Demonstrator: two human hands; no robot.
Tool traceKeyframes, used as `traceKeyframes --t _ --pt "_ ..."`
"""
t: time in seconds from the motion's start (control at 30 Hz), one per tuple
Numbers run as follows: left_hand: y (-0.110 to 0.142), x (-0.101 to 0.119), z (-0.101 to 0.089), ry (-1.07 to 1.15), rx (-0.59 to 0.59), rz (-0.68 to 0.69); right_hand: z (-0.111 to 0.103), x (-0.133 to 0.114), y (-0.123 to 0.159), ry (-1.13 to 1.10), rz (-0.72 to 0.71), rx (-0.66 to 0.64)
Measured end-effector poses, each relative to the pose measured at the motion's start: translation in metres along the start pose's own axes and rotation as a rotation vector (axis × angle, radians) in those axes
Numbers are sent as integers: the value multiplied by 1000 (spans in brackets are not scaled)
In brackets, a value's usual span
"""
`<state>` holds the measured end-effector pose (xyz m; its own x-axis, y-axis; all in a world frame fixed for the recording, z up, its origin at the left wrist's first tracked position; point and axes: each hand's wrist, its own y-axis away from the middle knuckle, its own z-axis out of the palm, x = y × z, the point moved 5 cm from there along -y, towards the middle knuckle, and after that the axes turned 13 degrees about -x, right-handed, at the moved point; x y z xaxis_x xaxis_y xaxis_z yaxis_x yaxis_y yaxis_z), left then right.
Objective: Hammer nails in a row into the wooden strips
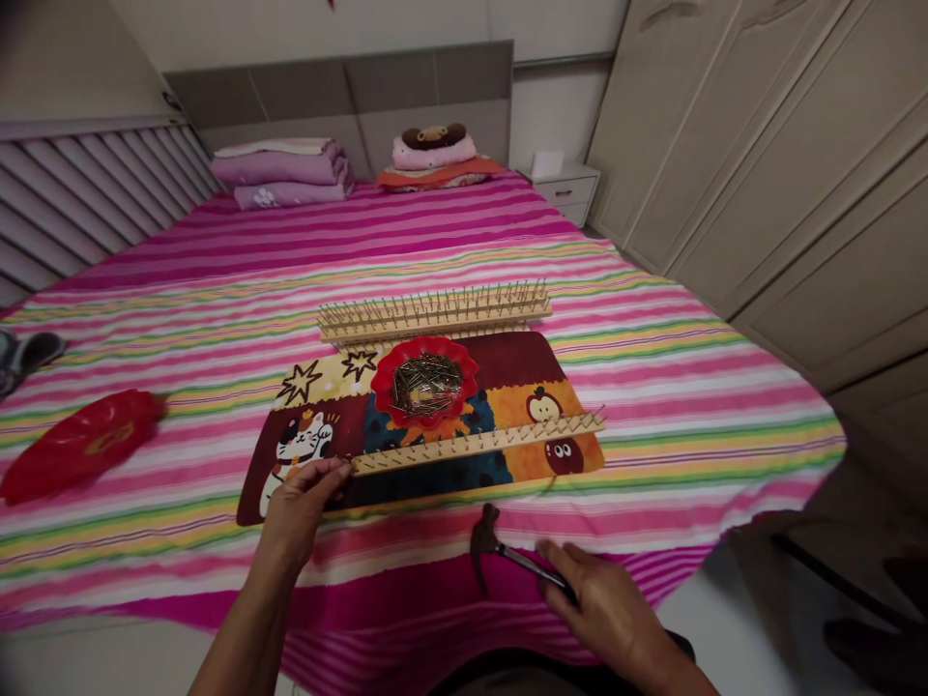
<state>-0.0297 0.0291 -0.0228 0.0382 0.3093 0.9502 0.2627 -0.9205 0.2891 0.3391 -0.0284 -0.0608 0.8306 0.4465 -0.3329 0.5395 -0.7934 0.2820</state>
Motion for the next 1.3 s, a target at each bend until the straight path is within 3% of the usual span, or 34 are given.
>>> traceKeyframes --t 0.63,0.93,1.07,1.3 --pt "4 -2 1 -104 60 42 0 1 1 -27 -8 31" --pt "14 10 10 -414 94 270 -3 -1 2 -89 -30 -22" --pt "17 11 12 -457 119 300 -16 -24 0 -373 -129 -42" --pt "18 10 14 -529 134 347 -67 -101 -21 -848 -210 -8"
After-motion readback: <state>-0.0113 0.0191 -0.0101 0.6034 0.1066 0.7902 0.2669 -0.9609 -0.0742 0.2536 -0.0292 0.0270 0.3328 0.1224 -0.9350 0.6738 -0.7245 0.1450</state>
